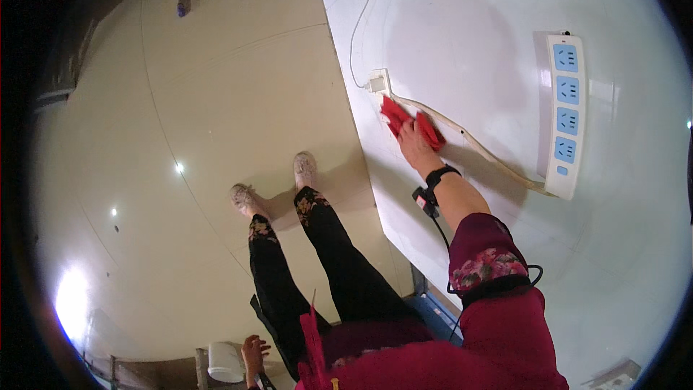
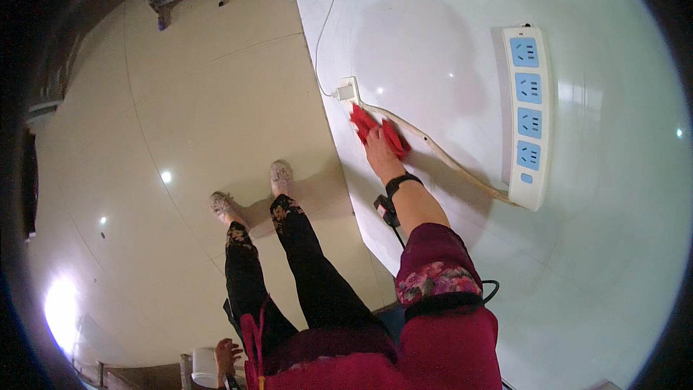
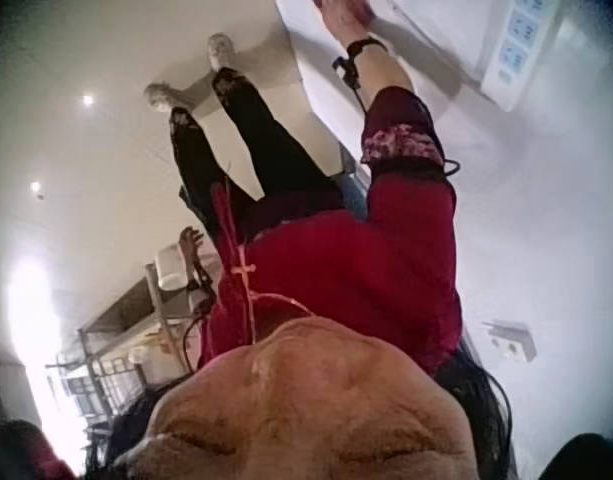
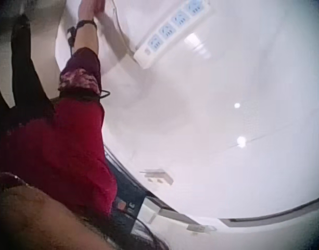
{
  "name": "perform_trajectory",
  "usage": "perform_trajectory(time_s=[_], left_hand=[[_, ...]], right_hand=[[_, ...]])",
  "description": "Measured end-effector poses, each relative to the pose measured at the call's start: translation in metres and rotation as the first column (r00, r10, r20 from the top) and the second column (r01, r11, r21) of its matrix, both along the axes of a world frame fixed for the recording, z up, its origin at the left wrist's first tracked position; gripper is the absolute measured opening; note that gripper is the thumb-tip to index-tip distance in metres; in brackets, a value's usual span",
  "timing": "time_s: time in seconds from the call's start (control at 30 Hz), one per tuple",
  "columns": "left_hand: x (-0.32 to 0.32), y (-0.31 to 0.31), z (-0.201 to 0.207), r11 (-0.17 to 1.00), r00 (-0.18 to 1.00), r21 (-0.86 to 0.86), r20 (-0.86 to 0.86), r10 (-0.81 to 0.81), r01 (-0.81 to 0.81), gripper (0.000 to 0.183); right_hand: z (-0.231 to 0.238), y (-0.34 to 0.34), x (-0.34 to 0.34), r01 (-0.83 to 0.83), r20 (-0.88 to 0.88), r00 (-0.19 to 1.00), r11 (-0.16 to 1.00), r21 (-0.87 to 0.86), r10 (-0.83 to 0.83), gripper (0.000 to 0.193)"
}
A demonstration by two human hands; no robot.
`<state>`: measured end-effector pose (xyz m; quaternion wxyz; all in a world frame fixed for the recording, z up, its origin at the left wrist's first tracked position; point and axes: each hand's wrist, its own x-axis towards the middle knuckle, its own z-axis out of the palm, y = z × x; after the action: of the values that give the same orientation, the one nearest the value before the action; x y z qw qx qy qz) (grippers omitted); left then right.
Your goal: Wiping a desk and adjacent wall with a cloth.
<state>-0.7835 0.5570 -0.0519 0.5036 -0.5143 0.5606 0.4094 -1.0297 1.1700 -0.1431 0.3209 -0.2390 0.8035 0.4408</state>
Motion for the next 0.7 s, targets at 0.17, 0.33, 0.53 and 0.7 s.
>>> perform_trajectory(time_s=[0.17,0.33,0.53,0.7], left_hand=[[0.003,0.008,-0.005,0.994,0.994,0.012,-0.004,0.106,-0.106,0.02],[0.001,0.006,-0.028,0.988,0.977,0.087,-0.162,0.137,-0.125,0.021],[-0.013,0.012,-0.036,0.978,0.974,0.036,-0.093,0.208,-0.206,0.022],[0.0,0.031,-0.021,0.958,0.96,-0.059,-0.015,0.279,-0.28,0.021]], right_hand=[[0.027,-0.003,0.055,0.059,0.328,0.944,0.995,-0.079,-0.03,0.023],[0.045,-0.021,-0.038,0.22,0.366,0.913,0.973,-0.069,-0.18,0.021],[0.04,0.007,-0.173,0.041,-0.165,0.984,0.991,-0.123,-0.062,0.026],[-0.01,0.011,-0.131,-0.033,0.085,0.996,0.999,0.04,0.029,0.033]])
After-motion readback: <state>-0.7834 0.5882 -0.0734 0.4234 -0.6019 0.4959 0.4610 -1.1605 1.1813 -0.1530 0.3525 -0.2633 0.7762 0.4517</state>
